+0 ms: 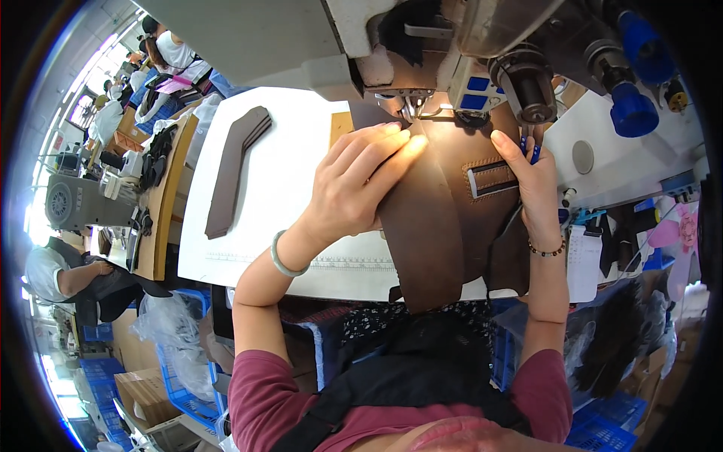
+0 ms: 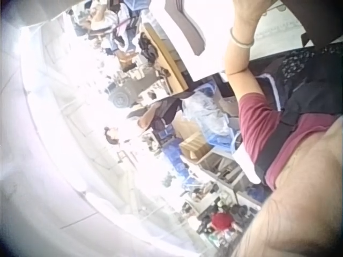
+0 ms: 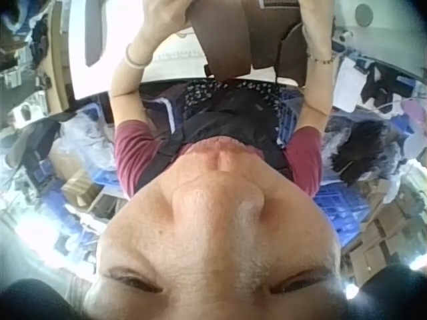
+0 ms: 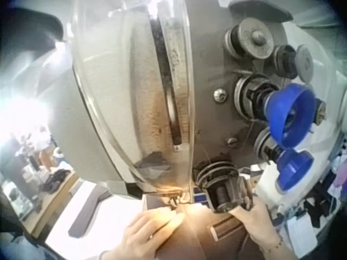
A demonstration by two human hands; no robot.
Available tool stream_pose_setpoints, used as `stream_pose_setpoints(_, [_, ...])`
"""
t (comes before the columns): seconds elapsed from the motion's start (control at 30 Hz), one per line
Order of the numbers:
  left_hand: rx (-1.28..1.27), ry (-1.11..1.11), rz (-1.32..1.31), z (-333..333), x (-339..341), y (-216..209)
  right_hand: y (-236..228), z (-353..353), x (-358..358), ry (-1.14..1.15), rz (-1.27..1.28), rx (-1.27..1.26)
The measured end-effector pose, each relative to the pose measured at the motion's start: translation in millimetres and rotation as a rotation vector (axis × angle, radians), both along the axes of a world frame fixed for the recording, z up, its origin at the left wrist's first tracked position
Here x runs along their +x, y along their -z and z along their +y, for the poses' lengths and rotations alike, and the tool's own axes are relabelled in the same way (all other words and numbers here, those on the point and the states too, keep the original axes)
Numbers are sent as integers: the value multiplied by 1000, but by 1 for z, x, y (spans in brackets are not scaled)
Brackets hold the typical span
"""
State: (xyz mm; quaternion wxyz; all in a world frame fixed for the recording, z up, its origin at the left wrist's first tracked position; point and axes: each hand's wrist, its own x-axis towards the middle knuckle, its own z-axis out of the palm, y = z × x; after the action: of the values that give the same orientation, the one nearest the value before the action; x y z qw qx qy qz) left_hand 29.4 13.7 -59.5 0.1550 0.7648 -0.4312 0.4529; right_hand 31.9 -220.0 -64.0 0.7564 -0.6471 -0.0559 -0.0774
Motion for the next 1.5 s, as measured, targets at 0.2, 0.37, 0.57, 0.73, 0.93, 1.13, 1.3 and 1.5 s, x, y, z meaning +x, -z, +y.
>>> stream_pose_setpoints(0.2, [6,41,-28,7,5,3,6,-2,-3,-16,34,-9])
stream_pose_setpoints(0.37, [38,66,22,9,2,-3,2,-6,-3,-125,141,119])
stream_pose_setpoints(0.57, [-27,113,-38,13,12,9,4,-12,-1,-377,214,181])
stream_pose_setpoints(0.73, [-65,99,5,7,5,5,9,-17,2,-380,280,194])
stream_pose_setpoints(0.93, [55,121,14,7,-10,3,11,-19,4,-413,234,142])
stream_pose_setpoints(1.13, [33,107,-49,5,-5,11,7,-14,-1,-354,230,100])
stream_pose_setpoints(1.3, [75,105,-128,3,-4,13,8,-14,-1,-353,234,80])
stream_pose_setpoints(1.5, [69,119,-206,1,0,13,5,-16,-1,-329,233,76])
